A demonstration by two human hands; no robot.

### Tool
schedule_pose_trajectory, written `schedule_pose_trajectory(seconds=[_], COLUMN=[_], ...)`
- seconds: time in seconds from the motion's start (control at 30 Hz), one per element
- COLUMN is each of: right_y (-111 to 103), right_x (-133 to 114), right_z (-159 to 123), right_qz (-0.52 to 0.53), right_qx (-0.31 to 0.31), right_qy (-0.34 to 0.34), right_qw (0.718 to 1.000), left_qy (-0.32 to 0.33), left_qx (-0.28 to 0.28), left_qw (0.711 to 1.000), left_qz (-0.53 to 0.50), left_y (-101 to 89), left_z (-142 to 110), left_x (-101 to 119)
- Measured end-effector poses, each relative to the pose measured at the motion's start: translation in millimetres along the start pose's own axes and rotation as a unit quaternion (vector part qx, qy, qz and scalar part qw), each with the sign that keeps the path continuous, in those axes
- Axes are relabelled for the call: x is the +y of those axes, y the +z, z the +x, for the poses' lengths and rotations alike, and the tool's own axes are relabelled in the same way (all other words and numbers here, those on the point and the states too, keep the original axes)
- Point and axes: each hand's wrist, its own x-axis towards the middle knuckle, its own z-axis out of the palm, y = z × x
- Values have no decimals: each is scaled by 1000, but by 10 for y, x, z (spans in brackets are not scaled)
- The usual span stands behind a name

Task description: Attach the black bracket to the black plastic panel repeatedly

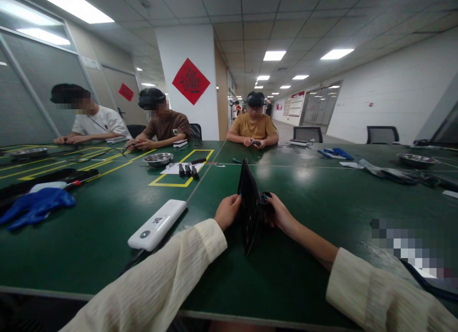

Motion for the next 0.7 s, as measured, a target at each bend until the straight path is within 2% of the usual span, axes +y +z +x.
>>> schedule_pose_trajectory(seconds=[0.43,0.7], right_y=[-3,-6], right_x=[5,14], right_z=[-1,7], right_qz=[0,-6], right_qx=[4,4], right_qy=[-4,-6], right_qw=[1000,1000], left_qy=[-1,-51], left_qx=[-21,-41], left_qw=[999,988], left_qz=[-37,-143], left_y=[19,50], left_z=[-22,-32], left_x=[46,37])
